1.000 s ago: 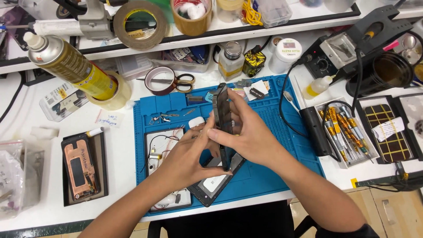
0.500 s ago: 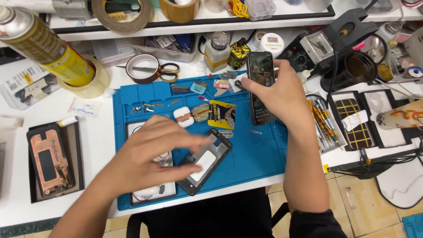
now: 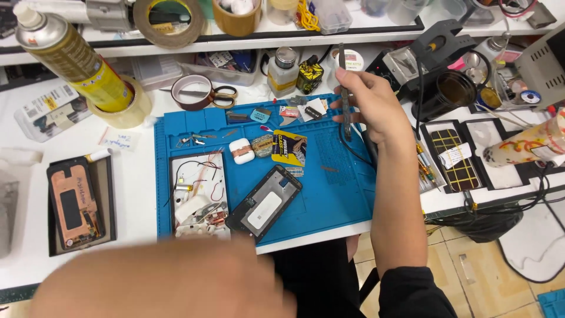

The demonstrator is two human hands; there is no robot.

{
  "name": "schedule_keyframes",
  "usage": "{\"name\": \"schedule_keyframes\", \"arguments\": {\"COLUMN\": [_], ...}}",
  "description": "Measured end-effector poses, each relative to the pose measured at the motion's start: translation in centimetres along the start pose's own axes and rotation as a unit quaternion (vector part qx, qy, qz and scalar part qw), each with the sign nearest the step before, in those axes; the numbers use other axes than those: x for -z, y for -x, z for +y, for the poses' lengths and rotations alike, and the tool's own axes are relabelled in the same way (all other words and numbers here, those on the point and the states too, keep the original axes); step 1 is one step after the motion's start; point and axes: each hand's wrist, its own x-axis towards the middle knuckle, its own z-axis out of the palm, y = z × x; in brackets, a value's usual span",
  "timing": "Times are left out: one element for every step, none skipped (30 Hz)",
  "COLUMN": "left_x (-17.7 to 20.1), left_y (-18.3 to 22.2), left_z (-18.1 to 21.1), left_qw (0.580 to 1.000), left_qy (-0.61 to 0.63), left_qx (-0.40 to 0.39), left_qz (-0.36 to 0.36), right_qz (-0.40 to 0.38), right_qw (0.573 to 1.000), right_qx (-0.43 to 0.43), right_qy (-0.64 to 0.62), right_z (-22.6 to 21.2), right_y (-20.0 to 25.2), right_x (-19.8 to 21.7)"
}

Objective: Disassembling a smartphone by removing screws and prying the internal frame apart on a repair bench.

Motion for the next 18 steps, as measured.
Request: {"name": "schedule_keyframes", "arguments": {"left_x": [0.2, 0.0, -1.5, -3.1, -4.7, -5.1, -5.5, -5.8, -6.1, -6.4, -6.5, -6.4, -6.5, -6.6, -6.7, -6.7, -6.7, -6.5], "left_y": [-3.3, -6.8, -11.2, -15.3, -19.1, -21.3, -23.6, -25.9, -26.9, -27.9, -29.0, -29.5, -29.8, -30.1, -30.2, -30.2, -30.2, -30.0], "left_z": [-1.9, -3.7, -8.0, -12.1, -15.9, -17.6, -19.3, -21.0, -21.6, -22.1, -22.7, -23.0, -23.4, -23.8, -24.0, -24.3, -24.5, -24.5], "left_qw": [0.998, 0.993, 0.993, 0.967, 0.912, 0.912, 0.851, 0.774, 0.774, 0.770, 0.764, 0.763, 0.776, 0.788, 0.789, 0.778, 0.766, 0.767], "left_qy": [-0.041, -0.083, -0.089, -0.224, -0.347, -0.349, -0.444, -0.530, -0.530, -0.538, -0.547, -0.548, -0.548, -0.547, -0.547, -0.545, -0.544, -0.544], "left_qx": [0.040, 0.080, 0.081, 0.068, 0.048, 0.049, 0.002, -0.045, -0.042, -0.051, -0.060, -0.059, -0.058, -0.058, -0.056, -0.073, -0.091, -0.090], "left_qz": [-0.005, -0.009, -0.010, 0.101, 0.211, 0.212, 0.280, 0.344, 0.343, 0.340, 0.337, 0.337, 0.307, 0.277, 0.274, 0.302, 0.330, 0.328], "right_qz": [0.026, 0.051, 0.052, 0.070, 0.086, 0.085, 0.094, 0.103, 0.100, 0.097, 0.094, 0.092, 0.087, 0.081, 0.079, 0.071, 0.064, 0.063], "right_qw": [0.998, 0.991, 0.991, 0.987, 0.984, 0.983, 0.980, 0.975, 0.976, 0.976, 0.976, 0.977, 0.978, 0.980, 0.979, 0.980, 0.981, 0.980], "right_qx": [-0.049, -0.098, -0.095, -0.087, -0.080, -0.079, -0.085, -0.090, -0.091, -0.092, -0.091, -0.090, -0.092, -0.094, -0.096, -0.091, -0.085, -0.087], "right_qy": [-0.039, -0.078, -0.084, -0.113, -0.137, -0.139, -0.156, -0.173, -0.173, -0.172, -0.171, -0.171, -0.165, -0.158, -0.159, -0.161, -0.164, -0.166], "right_z": [-0.8, -1.5, -1.3, -1.1, -0.8, -0.8, -0.8, -0.9, -0.7, -0.5, -0.5, -0.6, -0.5, -0.4, -0.3, -0.2, -0.2, -0.2], "right_y": [0.0, 0.1, -0.2, -0.5, -0.8, -0.7, -0.8, -0.8, -0.9, -1.0, -1.2, -1.3, -1.2, -1.2, -1.2, -1.2, -1.3, -1.2], "right_x": [0.0, 0.0, 0.2, 0.3, 0.5, 0.4, 0.3, 0.3, 0.2, 0.1, 0.1, 0.1, -0.1, -0.3, -0.3, -0.3, -0.3, -0.2]}}
